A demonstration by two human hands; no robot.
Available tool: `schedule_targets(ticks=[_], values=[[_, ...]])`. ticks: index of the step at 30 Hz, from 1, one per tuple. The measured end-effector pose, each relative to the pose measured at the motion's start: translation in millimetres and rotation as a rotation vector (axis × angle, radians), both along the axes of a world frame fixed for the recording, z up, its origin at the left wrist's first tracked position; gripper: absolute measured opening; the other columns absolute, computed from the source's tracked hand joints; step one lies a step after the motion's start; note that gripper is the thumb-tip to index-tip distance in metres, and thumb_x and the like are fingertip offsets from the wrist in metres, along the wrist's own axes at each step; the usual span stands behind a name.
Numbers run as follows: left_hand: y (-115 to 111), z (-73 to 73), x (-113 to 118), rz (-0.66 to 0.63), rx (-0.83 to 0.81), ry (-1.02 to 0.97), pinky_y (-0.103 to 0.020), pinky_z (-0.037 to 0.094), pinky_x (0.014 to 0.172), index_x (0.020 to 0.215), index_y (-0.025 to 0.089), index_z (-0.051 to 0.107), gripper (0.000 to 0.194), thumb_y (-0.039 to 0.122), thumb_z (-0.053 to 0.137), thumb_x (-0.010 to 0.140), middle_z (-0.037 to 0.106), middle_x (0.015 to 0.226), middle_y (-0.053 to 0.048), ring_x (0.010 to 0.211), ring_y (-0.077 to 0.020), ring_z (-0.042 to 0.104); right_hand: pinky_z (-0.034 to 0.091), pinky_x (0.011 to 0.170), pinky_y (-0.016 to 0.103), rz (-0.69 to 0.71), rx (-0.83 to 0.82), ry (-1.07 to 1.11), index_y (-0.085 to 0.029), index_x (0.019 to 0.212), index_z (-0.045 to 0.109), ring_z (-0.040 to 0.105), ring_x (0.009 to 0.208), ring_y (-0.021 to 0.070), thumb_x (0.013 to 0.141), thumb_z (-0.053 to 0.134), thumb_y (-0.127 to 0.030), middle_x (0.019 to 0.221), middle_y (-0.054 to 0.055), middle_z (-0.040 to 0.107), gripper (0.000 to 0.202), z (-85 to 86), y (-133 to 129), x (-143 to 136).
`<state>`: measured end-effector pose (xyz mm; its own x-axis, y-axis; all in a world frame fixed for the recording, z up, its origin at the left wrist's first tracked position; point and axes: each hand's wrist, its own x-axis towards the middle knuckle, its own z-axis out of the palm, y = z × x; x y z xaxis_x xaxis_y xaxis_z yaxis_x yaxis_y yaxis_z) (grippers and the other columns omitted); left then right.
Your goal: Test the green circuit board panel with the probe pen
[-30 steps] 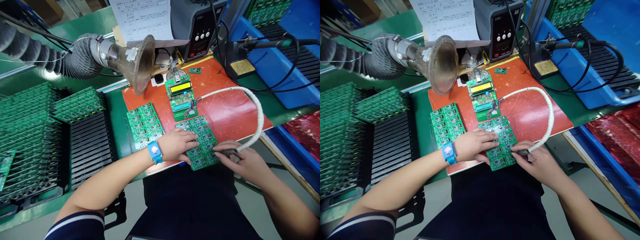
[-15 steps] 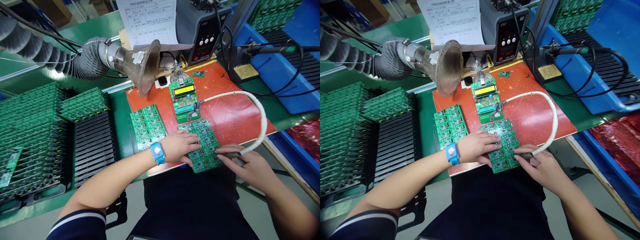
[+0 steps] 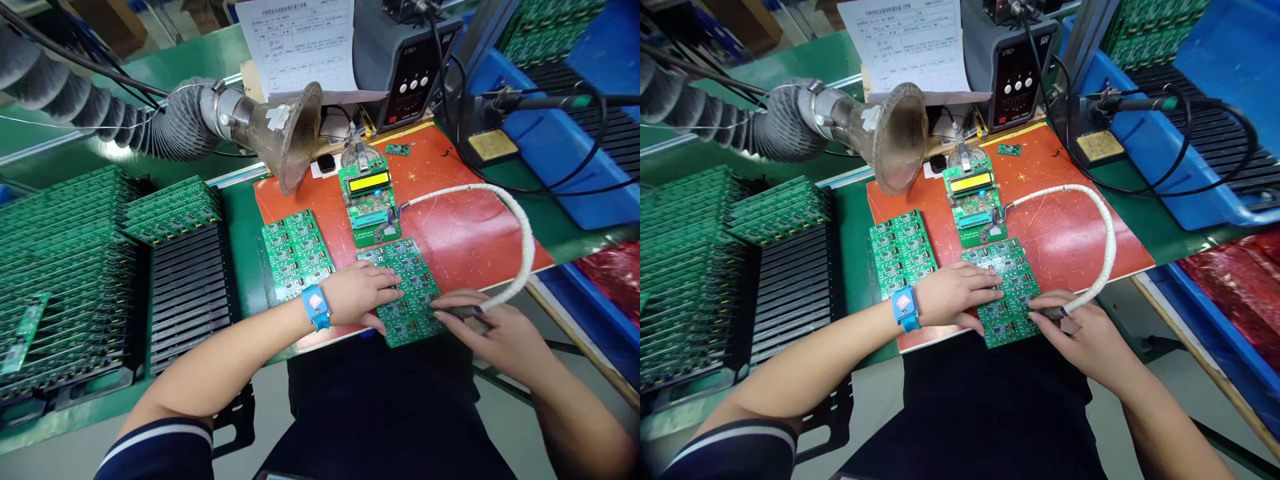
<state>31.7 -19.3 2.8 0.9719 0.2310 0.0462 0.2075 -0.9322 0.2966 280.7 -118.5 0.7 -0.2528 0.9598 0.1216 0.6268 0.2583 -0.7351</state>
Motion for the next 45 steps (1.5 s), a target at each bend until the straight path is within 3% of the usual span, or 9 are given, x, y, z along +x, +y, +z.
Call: schedule_targets(ticks=[45], values=[[-0.4,8.0,1.5,0.006,-0.050,0.078,-0.040,0.040,0.100,0.126,0.015,0.054,0.059,0.056,0.058,0.085,0.051,0.136,-0.012,0.127,-0.0270,0.046,0.056,0.074,0.029,-0.016,-0.029,0.005,-0.023,0.093,0.066,0.066,0.080,0.0174,0.088,0.059,-0.031,0.093,0.005,0.068,0.012,-1.8,-0.1,-1.6]])
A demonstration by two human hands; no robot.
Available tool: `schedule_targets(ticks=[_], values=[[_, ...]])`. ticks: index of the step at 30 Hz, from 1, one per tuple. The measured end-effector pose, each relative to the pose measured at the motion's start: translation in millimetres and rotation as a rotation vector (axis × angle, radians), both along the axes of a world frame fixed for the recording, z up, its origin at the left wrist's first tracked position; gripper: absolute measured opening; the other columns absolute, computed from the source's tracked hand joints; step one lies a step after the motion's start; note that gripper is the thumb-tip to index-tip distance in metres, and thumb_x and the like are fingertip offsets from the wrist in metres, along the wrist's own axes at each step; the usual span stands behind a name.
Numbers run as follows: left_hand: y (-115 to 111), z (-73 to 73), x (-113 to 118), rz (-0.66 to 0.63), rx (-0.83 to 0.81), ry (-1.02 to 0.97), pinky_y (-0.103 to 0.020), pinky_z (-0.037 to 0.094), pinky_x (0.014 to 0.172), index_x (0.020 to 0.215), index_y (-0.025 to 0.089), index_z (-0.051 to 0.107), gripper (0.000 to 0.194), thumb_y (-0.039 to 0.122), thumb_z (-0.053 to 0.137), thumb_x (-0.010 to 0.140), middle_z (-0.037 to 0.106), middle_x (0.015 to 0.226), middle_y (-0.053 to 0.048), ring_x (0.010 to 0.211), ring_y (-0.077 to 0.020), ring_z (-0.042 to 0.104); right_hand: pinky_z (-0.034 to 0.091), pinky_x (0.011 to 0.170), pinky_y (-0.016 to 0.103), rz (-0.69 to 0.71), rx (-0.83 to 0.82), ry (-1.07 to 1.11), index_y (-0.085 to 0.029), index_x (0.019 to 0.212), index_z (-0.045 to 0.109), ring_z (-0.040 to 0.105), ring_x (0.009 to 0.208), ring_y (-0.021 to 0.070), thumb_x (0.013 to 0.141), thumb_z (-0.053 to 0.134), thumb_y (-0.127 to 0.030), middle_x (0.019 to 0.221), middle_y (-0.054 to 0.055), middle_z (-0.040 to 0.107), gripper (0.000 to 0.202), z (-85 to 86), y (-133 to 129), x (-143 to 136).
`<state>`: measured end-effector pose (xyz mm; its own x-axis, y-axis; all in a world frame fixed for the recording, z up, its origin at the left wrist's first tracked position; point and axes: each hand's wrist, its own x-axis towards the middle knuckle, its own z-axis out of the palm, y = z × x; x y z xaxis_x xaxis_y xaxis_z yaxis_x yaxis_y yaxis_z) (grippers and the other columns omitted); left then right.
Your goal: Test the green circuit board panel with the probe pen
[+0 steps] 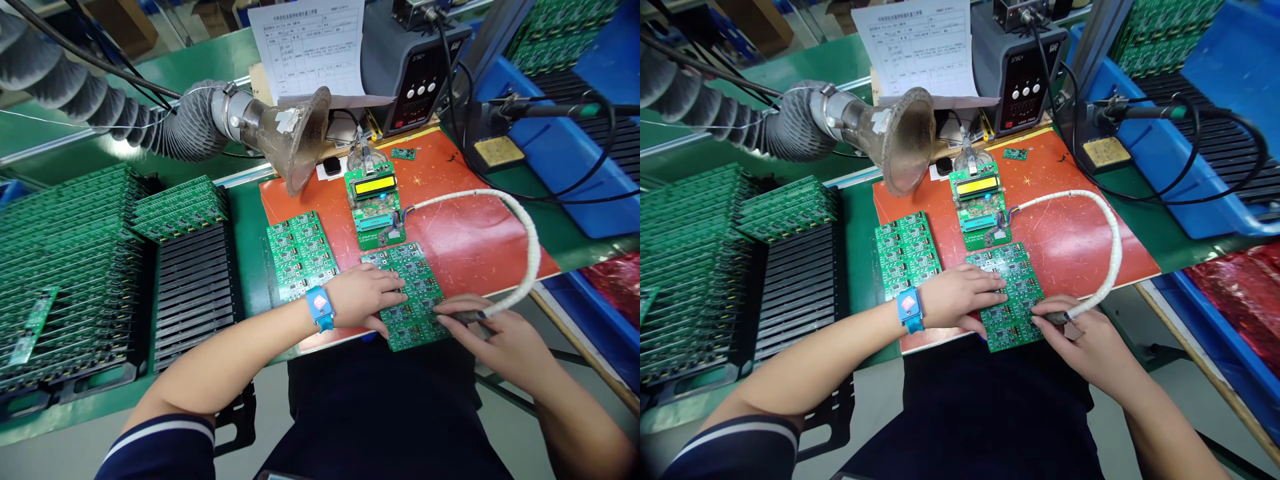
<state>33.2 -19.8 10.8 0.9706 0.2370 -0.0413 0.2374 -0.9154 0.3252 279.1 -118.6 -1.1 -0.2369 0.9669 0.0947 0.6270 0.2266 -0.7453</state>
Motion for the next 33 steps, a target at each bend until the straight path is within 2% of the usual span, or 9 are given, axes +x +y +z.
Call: schedule_targets(ticks=[15,21,26,30,33], values=[[0,-3.5,-1,0.002,0.018,-0.039,-0.041,0.040,0.100,0.126,0.014,0.054,0.058,0.055,0.059,0.085,0.053,0.135,-0.011,0.126,-0.0277,0.048,0.055,0.076,0.030,0.008,0.006,0.001,-0.023,0.094,0.065,0.066,0.080,0.0173,0.089,0.058,-0.029,0.093,0.004,0.068,0.010,3.0,1,-2],[0,-3.0,-1,-0.006,0.019,-0.046,-0.040,0.041,0.098,0.126,0.013,0.054,0.058,0.054,0.059,0.085,0.053,0.134,-0.012,0.126,-0.0275,0.048,0.053,0.079,0.030,-0.050,-0.048,0.007,-0.025,0.092,0.067,0.065,0.085,0.0181,0.088,0.059,-0.034,0.093,0.003,0.067,0.013,3.6,-1,0],[0,-4.7,-1,-0.011,0.046,-0.069,-0.040,0.042,0.097,0.124,0.014,0.055,0.059,0.056,0.061,0.083,0.055,0.132,-0.012,0.124,-0.0270,0.049,0.057,0.072,0.028,-0.124,-0.133,0.071,-0.024,0.089,0.070,0.066,0.079,0.0180,0.086,0.061,-0.041,0.093,0.004,0.068,0.019,8.4,-3,2],[0,-6.6,-1,-0.018,0.049,-0.075,-0.041,0.042,0.097,0.125,0.013,0.055,0.060,0.055,0.060,0.083,0.055,0.133,-0.012,0.124,-0.0272,0.049,0.057,0.067,0.028,-0.185,-0.120,0.118,-0.024,0.090,0.069,0.066,0.078,0.0186,0.085,0.062,-0.041,0.093,0.005,0.067,0.019,14.2,-4,-8],[0,-6.0,-1,-0.015,0.042,-0.077,-0.041,0.042,0.097,0.125,0.013,0.055,0.059,0.053,0.063,0.083,0.055,0.132,-0.012,0.124,-0.0273,0.049,0.057,0.072,0.030,-0.120,-0.061,0.133,-0.024,0.087,0.069,0.066,0.080,0.0193,0.087,0.061,-0.038,0.089,0.005,0.068,0.016,16.1,-5,-23]])
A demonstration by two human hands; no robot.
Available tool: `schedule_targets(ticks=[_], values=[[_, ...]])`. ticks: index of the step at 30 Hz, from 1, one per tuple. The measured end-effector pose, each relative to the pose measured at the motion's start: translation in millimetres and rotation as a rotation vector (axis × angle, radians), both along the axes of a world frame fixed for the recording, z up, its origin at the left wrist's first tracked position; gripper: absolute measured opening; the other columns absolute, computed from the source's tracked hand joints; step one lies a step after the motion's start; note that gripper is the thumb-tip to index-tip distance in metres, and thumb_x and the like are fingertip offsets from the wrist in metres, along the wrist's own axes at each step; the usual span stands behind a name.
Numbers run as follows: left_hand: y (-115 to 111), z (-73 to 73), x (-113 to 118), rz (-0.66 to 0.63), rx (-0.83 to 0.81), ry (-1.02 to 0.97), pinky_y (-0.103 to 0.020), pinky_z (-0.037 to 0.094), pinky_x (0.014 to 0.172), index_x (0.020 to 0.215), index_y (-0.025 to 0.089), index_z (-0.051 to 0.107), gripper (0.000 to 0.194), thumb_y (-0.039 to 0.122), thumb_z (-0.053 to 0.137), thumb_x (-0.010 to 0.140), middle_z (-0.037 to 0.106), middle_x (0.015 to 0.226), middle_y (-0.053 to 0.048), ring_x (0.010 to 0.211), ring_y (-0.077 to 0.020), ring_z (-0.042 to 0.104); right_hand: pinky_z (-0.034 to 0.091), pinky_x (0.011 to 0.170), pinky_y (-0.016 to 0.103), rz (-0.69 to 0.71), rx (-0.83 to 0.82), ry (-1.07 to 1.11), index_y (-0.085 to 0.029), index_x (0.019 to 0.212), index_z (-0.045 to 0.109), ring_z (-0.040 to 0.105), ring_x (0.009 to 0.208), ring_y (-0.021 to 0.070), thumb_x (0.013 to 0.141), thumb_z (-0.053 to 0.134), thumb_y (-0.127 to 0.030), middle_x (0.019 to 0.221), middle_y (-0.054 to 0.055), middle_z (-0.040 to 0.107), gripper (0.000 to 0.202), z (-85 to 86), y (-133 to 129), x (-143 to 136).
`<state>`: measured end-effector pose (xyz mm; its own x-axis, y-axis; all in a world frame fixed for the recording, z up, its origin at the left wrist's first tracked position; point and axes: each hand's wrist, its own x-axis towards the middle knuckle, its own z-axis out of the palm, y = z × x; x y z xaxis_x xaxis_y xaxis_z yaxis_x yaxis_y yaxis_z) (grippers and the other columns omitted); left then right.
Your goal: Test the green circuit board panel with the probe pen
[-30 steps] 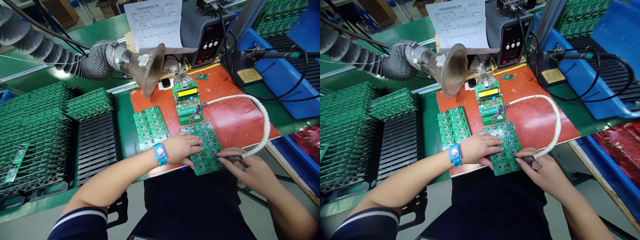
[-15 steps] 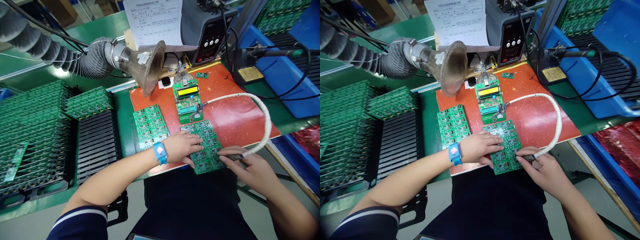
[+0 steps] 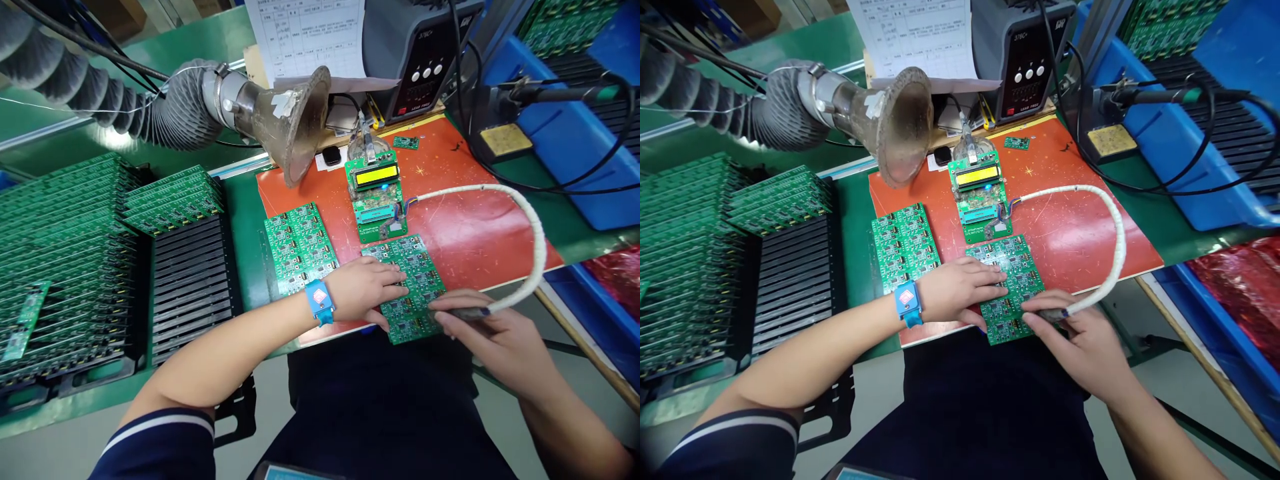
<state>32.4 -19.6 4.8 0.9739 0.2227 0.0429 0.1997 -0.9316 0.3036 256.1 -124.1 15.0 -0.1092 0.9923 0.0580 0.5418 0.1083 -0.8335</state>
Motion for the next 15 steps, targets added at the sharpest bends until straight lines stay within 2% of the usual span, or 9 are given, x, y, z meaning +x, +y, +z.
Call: schedule_targets(ticks=[4,7,15], values=[[0,1.9,0,0.001,-0.007,0.010,-0.040,0.042,0.097,0.124,0.013,0.055,0.059,0.052,0.064,0.082,0.055,0.131,-0.012,0.124,-0.0277,0.049,0.056,0.078,0.031,0.102,0.049,0.003,-0.024,0.090,0.067,0.066,0.083,0.0188,0.088,0.060,-0.029,0.088,0.004,0.067,0.009,-5.4,-3,-17],[0,2.6,1,0.001,-0.003,0.019,-0.040,0.042,0.097,0.124,0.013,0.055,0.058,0.052,0.063,0.082,0.055,0.132,-0.012,0.124,-0.0275,0.049,0.055,0.077,0.030,0.121,0.066,-0.029,-0.023,0.092,0.066,0.066,0.084,0.0183,0.088,0.059,-0.024,0.091,0.004,0.067,0.008,-10.9,-5,-20],[0,4.2,1,-0.001,-0.023,0.010,-0.041,0.042,0.097,0.124,0.012,0.055,0.059,0.050,0.066,0.081,0.055,0.131,-0.013,0.125,-0.0282,0.048,0.055,0.080,0.034,0.122,0.075,-0.047,-0.024,0.095,0.065,0.066,0.088,0.0204,0.090,0.057,-0.028,0.093,0.005,0.068,0.010,-12.1,-4,-20]])
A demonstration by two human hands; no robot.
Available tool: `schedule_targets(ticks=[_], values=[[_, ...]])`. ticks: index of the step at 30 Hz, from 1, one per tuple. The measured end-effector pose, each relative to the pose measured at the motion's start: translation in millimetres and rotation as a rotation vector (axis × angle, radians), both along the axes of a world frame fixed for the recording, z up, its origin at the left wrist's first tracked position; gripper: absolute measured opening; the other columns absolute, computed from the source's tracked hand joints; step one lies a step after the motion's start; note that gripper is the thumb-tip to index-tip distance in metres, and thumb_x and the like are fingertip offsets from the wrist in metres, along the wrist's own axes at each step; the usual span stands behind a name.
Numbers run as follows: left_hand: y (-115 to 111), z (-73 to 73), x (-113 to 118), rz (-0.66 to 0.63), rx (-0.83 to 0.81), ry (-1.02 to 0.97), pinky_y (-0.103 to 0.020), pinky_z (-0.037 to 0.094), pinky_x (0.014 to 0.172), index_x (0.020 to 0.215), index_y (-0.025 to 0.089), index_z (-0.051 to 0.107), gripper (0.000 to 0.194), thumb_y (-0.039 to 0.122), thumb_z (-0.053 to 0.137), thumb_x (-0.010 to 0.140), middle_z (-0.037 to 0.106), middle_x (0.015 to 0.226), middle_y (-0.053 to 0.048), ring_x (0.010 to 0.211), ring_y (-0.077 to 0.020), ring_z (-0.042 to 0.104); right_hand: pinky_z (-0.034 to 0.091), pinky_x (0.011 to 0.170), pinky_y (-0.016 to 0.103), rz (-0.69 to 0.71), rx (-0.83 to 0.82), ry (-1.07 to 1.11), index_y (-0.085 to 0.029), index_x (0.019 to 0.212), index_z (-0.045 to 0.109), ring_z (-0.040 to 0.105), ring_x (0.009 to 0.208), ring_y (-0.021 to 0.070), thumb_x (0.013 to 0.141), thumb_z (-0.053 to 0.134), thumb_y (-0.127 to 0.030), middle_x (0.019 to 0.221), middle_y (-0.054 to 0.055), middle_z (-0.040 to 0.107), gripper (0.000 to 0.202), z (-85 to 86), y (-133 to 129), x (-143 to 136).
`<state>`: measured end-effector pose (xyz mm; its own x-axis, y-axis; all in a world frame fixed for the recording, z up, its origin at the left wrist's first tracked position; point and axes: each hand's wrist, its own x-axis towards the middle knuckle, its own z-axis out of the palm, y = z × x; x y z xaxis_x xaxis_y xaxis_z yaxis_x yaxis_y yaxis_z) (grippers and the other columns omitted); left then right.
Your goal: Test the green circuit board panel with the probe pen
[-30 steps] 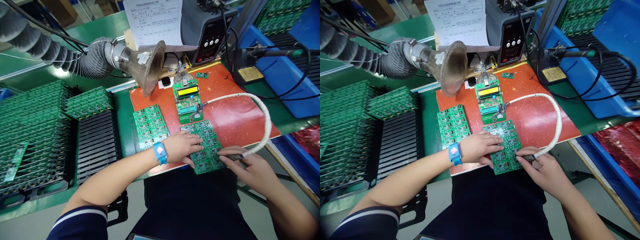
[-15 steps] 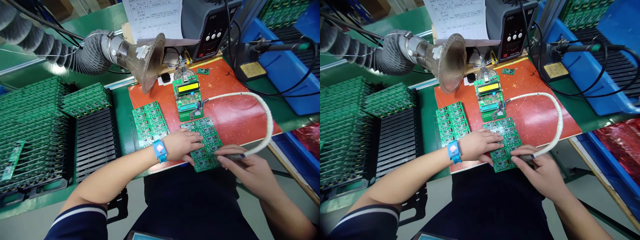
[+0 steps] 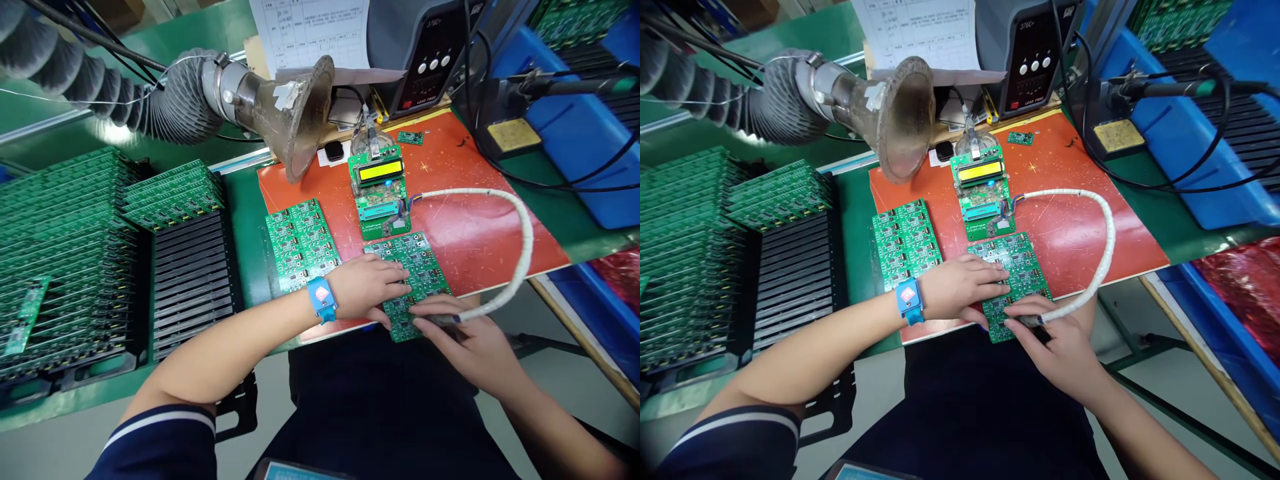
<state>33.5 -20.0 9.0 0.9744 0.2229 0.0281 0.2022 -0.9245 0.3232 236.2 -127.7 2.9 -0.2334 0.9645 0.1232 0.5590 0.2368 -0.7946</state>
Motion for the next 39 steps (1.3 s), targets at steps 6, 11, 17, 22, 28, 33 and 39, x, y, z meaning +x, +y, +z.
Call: schedule_targets(ticks=[6,11,17,22,28,33,39], values=[[1,-0.4,-1,0.002,-0.004,0.010,-0.041,0.041,0.098,0.124,0.014,0.055,0.058,0.052,0.064,0.082,0.055,0.132,-0.012,0.125,-0.0275,0.048,0.056,0.080,0.034,0.007,0.018,0.004,-0.024,0.096,0.065,0.066,0.088,0.0201,0.090,0.058,-0.026,0.093,0.005,0.067,0.010,-2.7,-1,1],[1,0.8,0,0.003,-0.001,0.036,-0.040,0.041,0.098,0.125,0.015,0.055,0.055,0.051,0.062,0.084,0.054,0.133,-0.012,0.126,-0.0271,0.047,0.055,0.079,0.033,0.050,0.028,-0.038,-0.024,0.099,0.065,0.066,0.089,0.0197,0.089,0.059,-0.026,0.095,0.005,0.066,0.012,-4.2,0,2],[1,0.7,0,-0.001,-0.004,0.040,-0.041,0.041,0.098,0.125,0.014,0.054,0.055,0.050,0.061,0.085,0.054,0.133,-0.010,0.126,-0.0273,0.047,0.056,0.073,0.031,0.078,0.108,-0.047,-0.023,0.094,0.065,0.067,0.082,0.0183,0.087,0.060,-0.021,0.088,0.005,0.067,0.009,-1.1,5,-1],[2,-0.1,-1,0.005,-0.014,0.025,-0.040,0.040,0.098,0.125,0.014,0.055,0.055,0.050,0.062,0.085,0.054,0.134,-0.011,0.127,-0.0273,0.047,0.056,0.070,0.028,0.076,0.131,-0.010,-0.022,0.092,0.066,0.067,0.079,0.0167,0.086,0.060,-0.016,0.085,0.004,0.068,0.011,-3.9,7,-1],[1,-1.4,-2,0.029,-0.067,-0.006,-0.041,0.038,0.101,0.124,0.014,0.056,0.056,0.049,0.065,0.082,0.054,0.134,-0.011,0.127,-0.0275,0.047,0.056,0.069,0.027,0.033,0.166,0.008,-0.022,0.087,0.066,0.067,0.074,0.0158,0.084,0.060,-0.014,0.080,0.002,0.068,0.010,-5.0,7,-3],[0,2.7,-5,0.135,-0.299,-0.078,-0.037,0.034,0.106,0.131,0.016,0.049,0.077,0.059,0.071,0.072,0.053,0.135,-0.010,0.129,-0.0243,0.045,0.056,0.071,0.026,0.045,0.153,-0.008,-0.022,0.090,0.066,0.067,0.077,0.0161,0.085,0.061,-0.016,0.083,0.003,0.068,0.009,-5.2,6,-2],[3,17.8,-8,0.183,-0.509,-0.039,-0.039,0.029,0.111,0.146,0.016,0.025,0.097,0.064,0.067,0.073,0.043,0.144,-0.011,0.134,-0.0247,0.040,0.056,0.072,0.028,0.065,0.120,-0.017,-0.024,0.090,0.066,0.068,0.079,0.0179,0.086,0.061,-0.021,0.086,0.003,0.068,0.007,-7.8,5,2]])
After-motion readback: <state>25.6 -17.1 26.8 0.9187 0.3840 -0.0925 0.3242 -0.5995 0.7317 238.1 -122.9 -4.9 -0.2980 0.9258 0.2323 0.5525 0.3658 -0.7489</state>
